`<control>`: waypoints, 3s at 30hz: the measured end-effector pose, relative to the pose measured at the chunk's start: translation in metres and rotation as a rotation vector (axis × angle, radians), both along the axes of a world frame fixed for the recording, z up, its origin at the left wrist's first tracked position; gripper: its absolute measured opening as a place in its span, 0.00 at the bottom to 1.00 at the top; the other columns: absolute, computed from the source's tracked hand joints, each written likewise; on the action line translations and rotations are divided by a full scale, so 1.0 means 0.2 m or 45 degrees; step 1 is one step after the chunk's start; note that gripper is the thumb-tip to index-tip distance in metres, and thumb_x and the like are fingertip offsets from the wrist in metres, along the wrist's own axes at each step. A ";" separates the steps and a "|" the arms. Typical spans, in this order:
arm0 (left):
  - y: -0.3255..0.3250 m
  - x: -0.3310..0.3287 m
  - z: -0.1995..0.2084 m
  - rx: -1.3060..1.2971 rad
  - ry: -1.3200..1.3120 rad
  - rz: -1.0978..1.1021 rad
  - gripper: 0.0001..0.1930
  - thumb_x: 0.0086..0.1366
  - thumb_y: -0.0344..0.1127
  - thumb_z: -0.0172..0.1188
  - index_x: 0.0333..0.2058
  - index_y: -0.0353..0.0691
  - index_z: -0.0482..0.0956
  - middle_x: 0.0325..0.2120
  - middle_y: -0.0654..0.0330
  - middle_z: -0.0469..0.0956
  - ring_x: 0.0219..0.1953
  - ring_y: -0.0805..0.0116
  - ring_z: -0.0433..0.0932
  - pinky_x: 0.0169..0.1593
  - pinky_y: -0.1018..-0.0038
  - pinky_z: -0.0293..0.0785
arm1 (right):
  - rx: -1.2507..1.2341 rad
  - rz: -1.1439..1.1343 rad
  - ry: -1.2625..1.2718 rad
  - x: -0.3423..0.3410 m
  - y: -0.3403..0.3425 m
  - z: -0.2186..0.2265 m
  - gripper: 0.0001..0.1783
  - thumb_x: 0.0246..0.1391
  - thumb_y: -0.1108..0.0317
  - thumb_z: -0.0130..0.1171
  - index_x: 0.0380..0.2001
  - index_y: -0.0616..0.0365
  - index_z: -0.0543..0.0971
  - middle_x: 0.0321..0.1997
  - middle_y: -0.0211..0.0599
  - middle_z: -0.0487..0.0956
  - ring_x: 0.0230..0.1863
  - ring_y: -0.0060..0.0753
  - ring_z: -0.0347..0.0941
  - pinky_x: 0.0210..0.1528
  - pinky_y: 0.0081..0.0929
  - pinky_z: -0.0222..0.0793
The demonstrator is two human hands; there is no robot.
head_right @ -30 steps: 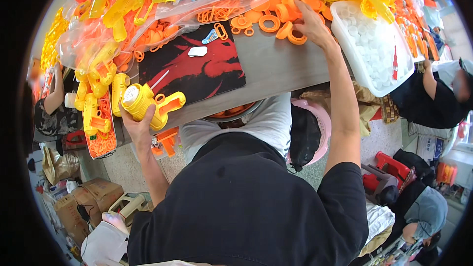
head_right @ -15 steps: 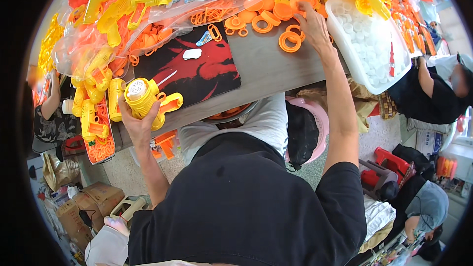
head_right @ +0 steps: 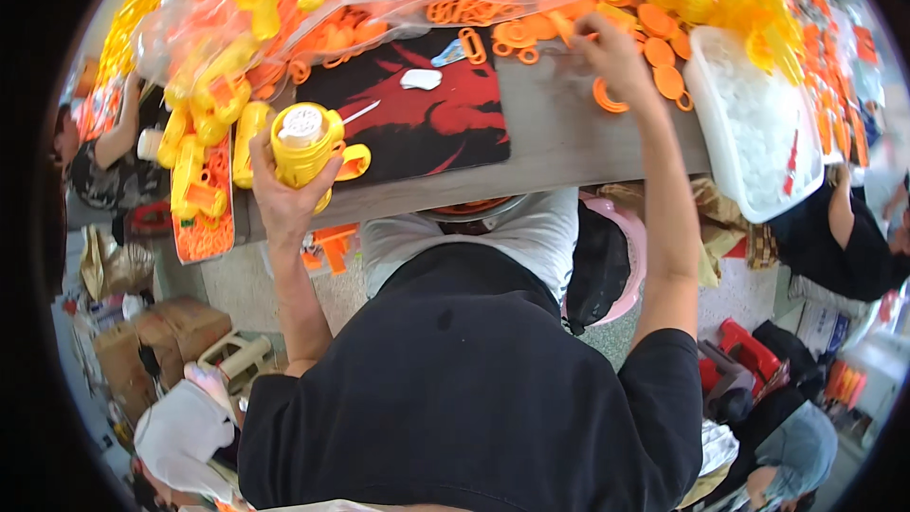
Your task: Assemble plastic components onto yellow toy guns at a factory workbench.
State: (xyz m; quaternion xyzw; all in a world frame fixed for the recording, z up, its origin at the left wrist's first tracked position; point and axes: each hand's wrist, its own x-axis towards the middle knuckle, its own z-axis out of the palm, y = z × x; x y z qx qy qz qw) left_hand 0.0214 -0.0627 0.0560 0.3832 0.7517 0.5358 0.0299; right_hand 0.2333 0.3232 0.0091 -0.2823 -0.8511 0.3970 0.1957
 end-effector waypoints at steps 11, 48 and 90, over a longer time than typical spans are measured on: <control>0.11 -0.06 0.03 -0.101 0.123 -0.213 0.38 0.46 0.34 0.78 0.57 0.37 0.72 0.47 0.53 0.81 0.47 0.64 0.82 0.52 0.69 0.77 | 0.261 0.883 -0.289 -0.41 -0.48 0.00 0.15 0.64 0.58 0.55 0.43 0.59 0.79 0.41 0.38 0.78 0.46 0.35 0.73 0.51 0.34 0.68; 0.50 -0.07 0.03 -0.362 0.266 -0.584 0.39 0.45 0.52 0.74 0.55 0.41 0.74 0.35 0.49 0.83 0.38 0.52 0.83 0.45 0.63 0.77 | -0.298 0.771 0.270 -0.30 -0.53 0.29 0.31 0.65 0.57 0.57 0.67 0.56 0.67 0.68 0.37 0.70 0.62 0.28 0.67 0.63 0.27 0.65; -0.07 0.02 -0.06 0.285 -0.723 -0.232 0.41 0.58 0.31 0.69 0.68 0.39 0.58 0.55 0.52 0.73 0.48 0.61 0.80 0.52 0.67 0.79 | -0.400 0.294 0.237 -0.40 -0.84 0.05 0.15 0.67 0.62 0.53 0.43 0.63 0.81 0.38 0.33 0.83 0.38 0.18 0.75 0.43 0.22 0.73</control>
